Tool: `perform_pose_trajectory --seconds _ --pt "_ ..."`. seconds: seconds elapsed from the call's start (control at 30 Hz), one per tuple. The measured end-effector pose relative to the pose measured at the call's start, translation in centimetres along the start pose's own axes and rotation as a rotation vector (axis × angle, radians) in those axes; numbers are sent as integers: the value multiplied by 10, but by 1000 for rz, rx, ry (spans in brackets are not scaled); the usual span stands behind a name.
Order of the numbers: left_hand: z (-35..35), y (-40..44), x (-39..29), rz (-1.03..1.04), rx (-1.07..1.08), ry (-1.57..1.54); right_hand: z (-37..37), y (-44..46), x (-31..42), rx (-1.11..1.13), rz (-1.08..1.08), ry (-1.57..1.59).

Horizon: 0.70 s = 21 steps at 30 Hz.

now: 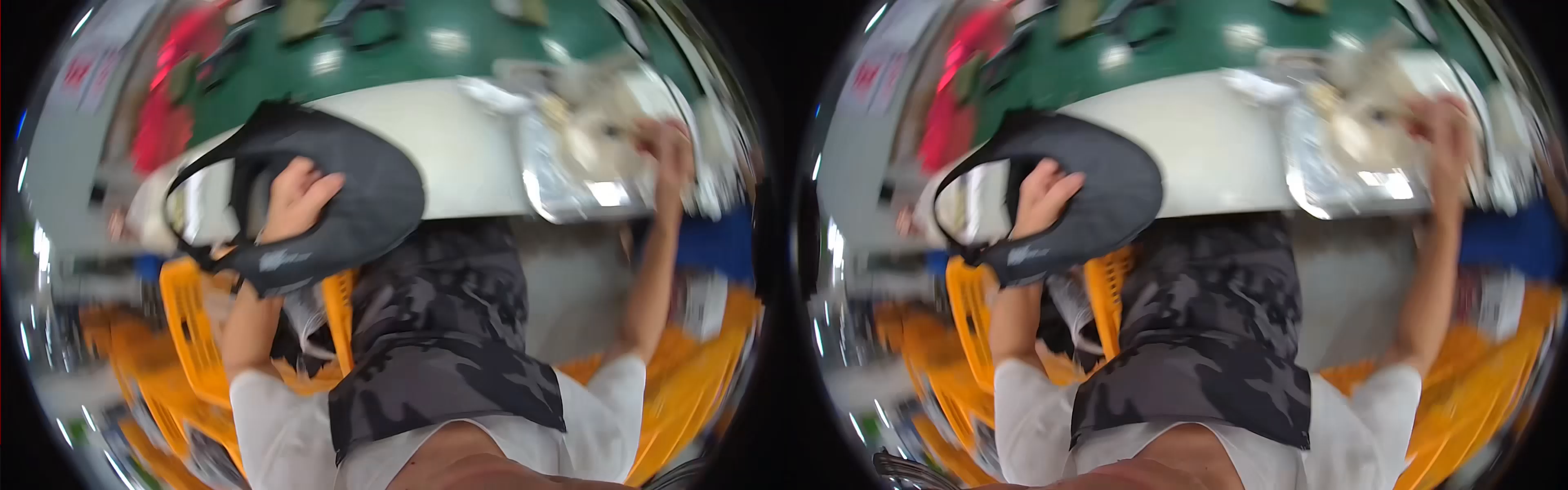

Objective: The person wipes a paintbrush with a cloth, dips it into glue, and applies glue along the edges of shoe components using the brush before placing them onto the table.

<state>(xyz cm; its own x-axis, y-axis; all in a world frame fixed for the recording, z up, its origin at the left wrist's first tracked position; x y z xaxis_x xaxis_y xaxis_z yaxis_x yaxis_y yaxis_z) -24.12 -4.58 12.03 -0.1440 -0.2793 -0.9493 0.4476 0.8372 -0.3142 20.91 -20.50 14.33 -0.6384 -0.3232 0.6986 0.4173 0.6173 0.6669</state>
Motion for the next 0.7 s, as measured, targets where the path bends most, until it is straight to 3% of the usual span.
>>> perform_pose_trajectory --seconds 0.07,0.27,0.43,0.53,0.67,0.7 --pt "20 9 10 40 199 40 25 -19 28 50 17 -30" --pt "98 11 14 -220 446 -200 55 -44 31 209 -295 -354" --pt "134 19 16 -255 555 -143 61 -45 30 278 -157 -251" --pt "150 27 18 -331 546 -75 54 -47 20 51 -8 66" --pt "165 45 17 -371 592 208 45 -44 16 6 -5 99" --pt "171 48 21 -398 587 137 52 -39 2 1 6 103"
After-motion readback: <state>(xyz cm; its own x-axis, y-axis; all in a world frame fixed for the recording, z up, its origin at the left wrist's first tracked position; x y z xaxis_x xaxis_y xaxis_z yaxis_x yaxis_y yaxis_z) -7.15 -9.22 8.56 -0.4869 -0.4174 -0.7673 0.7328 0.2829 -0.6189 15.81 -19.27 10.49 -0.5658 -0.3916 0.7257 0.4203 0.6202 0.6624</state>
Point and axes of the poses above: each hand's wrist, its own y-axis towards the middle knuckle, its own z-axis out of the palm, x = y × z, the point moved 3 cm from there along y, towards the middle knuckle, and after that the axes turned 14 degrees about -z, right-handed, at the moved point
